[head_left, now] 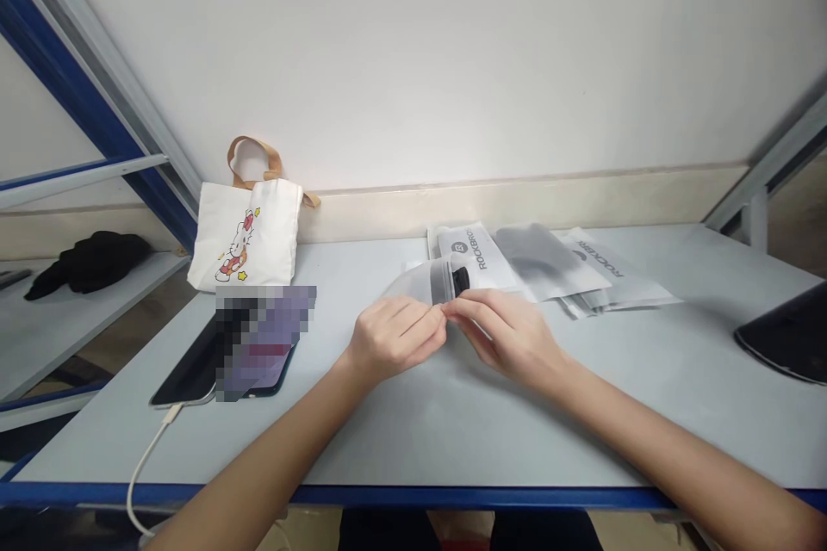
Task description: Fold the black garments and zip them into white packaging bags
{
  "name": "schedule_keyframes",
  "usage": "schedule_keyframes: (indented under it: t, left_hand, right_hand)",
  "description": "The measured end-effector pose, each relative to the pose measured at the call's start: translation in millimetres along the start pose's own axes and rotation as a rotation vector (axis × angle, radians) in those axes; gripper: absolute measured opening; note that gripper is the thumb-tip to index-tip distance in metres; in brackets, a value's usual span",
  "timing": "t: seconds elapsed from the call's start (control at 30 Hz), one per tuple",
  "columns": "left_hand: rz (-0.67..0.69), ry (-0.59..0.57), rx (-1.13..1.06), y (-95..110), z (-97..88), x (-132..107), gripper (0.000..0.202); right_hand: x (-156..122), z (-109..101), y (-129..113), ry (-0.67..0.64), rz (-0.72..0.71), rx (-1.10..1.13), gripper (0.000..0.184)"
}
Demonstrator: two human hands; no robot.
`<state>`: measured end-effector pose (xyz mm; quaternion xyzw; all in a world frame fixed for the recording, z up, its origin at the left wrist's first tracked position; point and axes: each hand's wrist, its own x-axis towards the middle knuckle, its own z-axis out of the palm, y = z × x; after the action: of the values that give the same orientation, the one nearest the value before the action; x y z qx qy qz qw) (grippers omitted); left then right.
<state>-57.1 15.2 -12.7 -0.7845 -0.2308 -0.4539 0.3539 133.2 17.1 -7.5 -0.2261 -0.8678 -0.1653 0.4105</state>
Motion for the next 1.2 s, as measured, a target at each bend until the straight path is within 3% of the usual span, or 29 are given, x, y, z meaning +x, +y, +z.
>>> schedule_keyframes:
  t: [0.33, 0.5, 0.83, 1.2]
  left_hand:
    - [0.025, 0.156, 0.061, 10, -6.9, 8, 0.010]
    - [0.010, 0.183, 0.049, 12, -7.7, 8, 0.012]
    - [-0.022, 0.153, -0.041, 17, -8.2, 4, 0.015]
    - [-0.098, 0.146, -0.079, 17, -2.4, 1, 0.016]
  right_hand:
    - [-6, 5, 27, 0.008, -0.061, -0.195, 0.022]
    - [-8, 5, 48, 0.009, 0.028, -0.310, 0.023]
    - [-12, -2, 76, -0.134, 0.251, -0.330, 0.023]
    - [-10, -7, 87, -0.242, 0.411, -0.231, 0.021]
